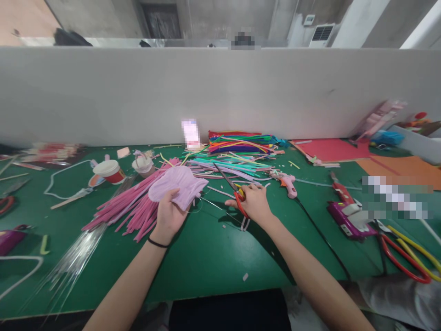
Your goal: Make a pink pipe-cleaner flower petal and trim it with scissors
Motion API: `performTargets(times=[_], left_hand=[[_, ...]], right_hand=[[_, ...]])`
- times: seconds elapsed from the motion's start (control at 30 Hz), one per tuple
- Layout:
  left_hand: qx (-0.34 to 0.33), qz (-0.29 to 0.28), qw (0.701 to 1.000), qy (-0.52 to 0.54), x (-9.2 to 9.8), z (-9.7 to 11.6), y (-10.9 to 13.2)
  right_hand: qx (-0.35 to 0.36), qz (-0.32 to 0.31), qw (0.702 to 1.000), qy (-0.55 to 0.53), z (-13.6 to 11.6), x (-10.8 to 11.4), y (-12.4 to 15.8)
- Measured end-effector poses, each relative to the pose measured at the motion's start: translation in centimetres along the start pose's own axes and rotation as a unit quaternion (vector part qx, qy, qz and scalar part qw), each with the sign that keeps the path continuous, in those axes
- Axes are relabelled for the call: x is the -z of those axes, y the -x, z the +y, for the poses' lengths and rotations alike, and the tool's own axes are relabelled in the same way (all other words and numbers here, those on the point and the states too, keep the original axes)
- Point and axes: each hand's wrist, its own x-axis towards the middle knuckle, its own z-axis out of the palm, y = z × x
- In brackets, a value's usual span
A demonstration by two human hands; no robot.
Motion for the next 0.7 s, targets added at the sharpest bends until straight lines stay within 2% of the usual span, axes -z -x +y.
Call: performTargets(times=[0.33, 0.53, 0.63, 0.7], left_hand=[[0.019, -0.015, 1.0, -0.019, -0.1, -0.3, 0.4], [0.023, -0.013, 0.999, -0.022, 0.1, -0.2, 0.3], [0.014, -0.006, 1.0, -0.017, 0.1, -0.1, 0.2], [0.01, -0.006, 1.0, -0.012, 0.1, 0.0, 0.2]], right_hand=[[0.017, 0.029, 0.999, -0.037, -0.6, 0.4, 0.6], [0.014, -0.006, 0.999, -0.046, -0.7, -0.1, 0.8], [-0.004, -0.013, 0.999, -0.039, -0.4, -0.7, 0.7], [-0.027, 0.013, 0.999, -0.036, -0.1, -1.0, 0.5]])
